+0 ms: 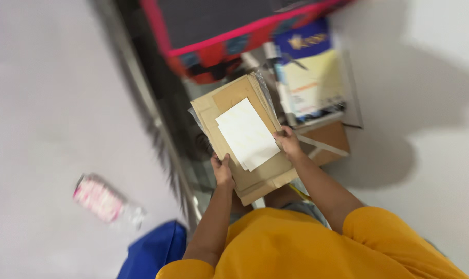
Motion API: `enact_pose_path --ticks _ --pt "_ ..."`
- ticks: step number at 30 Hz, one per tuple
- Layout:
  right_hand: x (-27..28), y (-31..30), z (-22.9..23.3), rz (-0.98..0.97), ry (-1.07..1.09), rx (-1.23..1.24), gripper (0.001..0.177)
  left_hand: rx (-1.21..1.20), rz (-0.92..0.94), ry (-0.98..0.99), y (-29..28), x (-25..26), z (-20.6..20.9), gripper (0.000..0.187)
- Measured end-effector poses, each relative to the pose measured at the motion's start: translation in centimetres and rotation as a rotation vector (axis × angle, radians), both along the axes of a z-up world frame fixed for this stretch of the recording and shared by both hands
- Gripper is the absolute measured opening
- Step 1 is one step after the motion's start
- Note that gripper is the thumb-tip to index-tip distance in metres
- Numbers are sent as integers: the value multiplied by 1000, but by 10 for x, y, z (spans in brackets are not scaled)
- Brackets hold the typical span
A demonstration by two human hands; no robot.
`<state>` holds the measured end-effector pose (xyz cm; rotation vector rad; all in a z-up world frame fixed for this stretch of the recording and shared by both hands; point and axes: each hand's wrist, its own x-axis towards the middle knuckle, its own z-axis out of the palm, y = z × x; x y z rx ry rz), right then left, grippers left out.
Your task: The person organizes stationery items, including notebooks and a pencil case, by placing them into a small wooden cabinet and a red storage box. They then pick up a broom and sweep the floor around the bed and storage area.
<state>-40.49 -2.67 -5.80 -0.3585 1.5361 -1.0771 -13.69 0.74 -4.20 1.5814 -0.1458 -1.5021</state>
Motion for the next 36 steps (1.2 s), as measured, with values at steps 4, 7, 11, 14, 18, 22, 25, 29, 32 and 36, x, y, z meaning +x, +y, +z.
enact_pose_path --ticks 4,7,11,14,18,22,25,29,32,36 --pt "-95 23 -21 -217 -1 17 43 34 -174 83 -15 -86 -41 43" --pt "-161 13 -53 -291 49 10 49 88 -272 58 -48 -152 -74 49" --pt "-238 -38 -97 -320 167 -89 57 -45 -294 134 -101 -226 -112 56" --pt "-277 -86 -109 -213 484 -23 55 -55 -385 100 -160 -266 -134 53" --pt "-292 -101 -86 -47 785 -45 62 205 -558 124 -202 -302 -140 48" --pt "-250 -45 -54 -232 751 -122 55 126 -686 -23 -196 -320 -123 52" --pt "-202 15 -40 -685 167 84 59 97 -694 -106 -195 -323 -107 68" --pt "-178 38 -63 -675 -443 199 62 -12 -698 -128 -194 -332 -111 90" --pt "-184 24 -91 -636 -446 -26 65 -24 -701 -132 -203 -333 -117 88" --pt "-189 18 -94 -592 -158 180 63 -71 -930 -433 -219 -326 -116 85"
